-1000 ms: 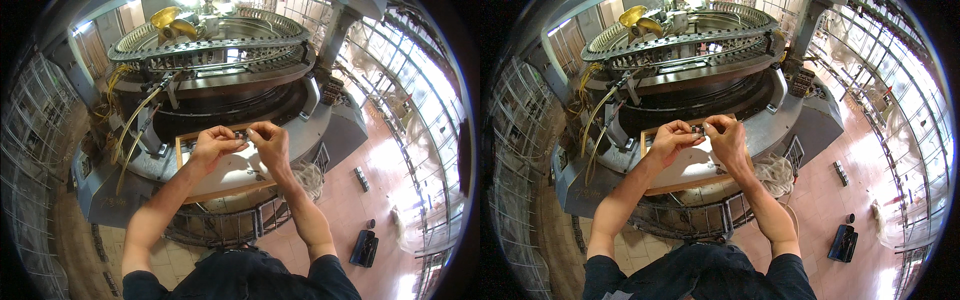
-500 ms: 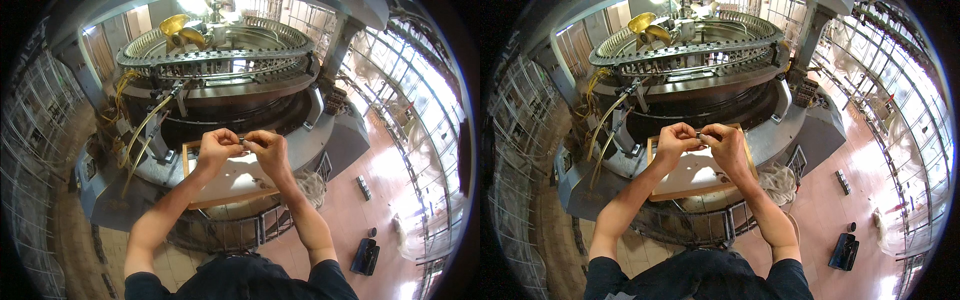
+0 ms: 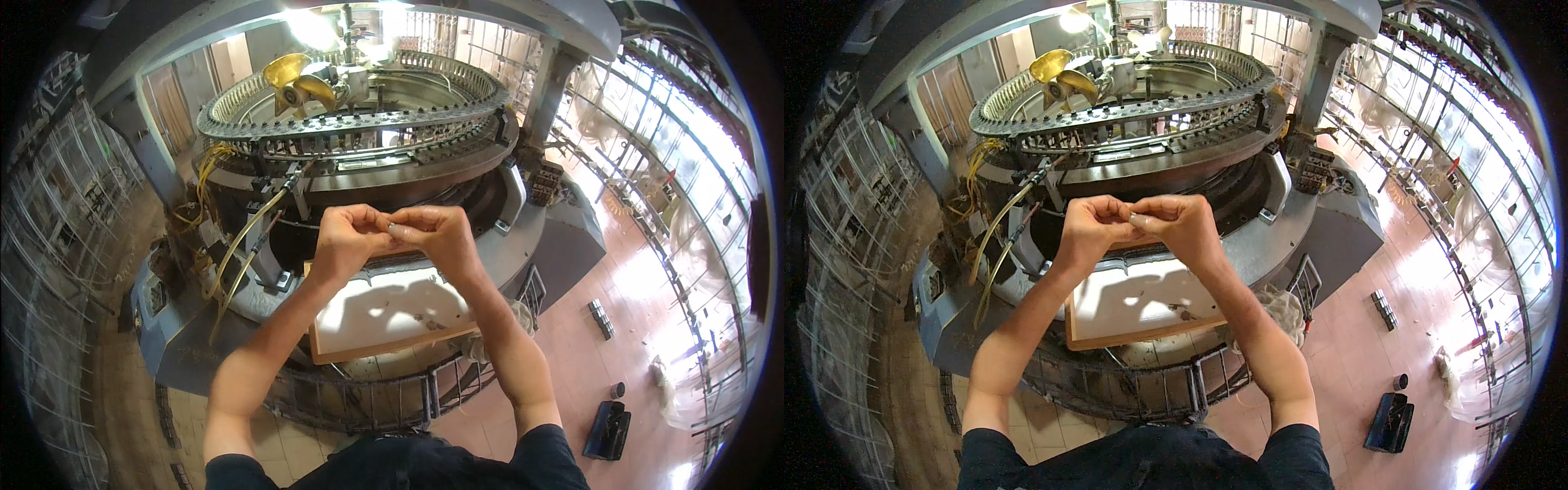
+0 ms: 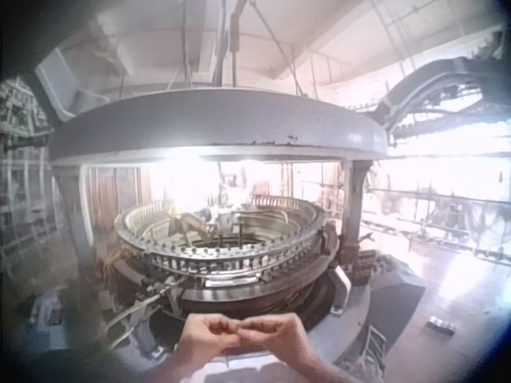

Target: The person repeatedly picks small metal components from a wooden tray and places them into slots on a circular machine part. They handle each piece individually, aligning and inserting it into the machine's ring structure.

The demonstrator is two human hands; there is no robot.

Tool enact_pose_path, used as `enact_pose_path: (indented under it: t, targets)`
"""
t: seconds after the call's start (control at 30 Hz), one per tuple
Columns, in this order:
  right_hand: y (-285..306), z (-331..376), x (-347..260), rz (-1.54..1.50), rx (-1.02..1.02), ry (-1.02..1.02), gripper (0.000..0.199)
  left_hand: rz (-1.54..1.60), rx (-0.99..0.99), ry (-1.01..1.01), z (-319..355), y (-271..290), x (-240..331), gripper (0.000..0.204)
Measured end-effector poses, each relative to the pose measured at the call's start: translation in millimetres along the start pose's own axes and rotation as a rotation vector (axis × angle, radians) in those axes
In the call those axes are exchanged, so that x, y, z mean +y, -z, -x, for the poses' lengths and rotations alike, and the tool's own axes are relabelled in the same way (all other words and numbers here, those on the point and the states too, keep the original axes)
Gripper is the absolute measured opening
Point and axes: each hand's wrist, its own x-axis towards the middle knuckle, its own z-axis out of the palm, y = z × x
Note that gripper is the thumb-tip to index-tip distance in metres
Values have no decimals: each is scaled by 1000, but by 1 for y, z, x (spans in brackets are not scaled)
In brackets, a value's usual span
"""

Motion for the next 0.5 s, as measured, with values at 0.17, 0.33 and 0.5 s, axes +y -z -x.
enact_pose_path:
  t: [0.17,0.33,0.5]
  targets:
    - [17,-44,-25,-1,-71,128,27,-84,46,-95,-35,-1,36,11]
    - [31,-97,-33,-58,-194,91,29,-164,128,-57,-70,-1,59,13]
    - [31,-123,-21,-128,-201,68,25,-194,197,-77,-83,3,54,10]
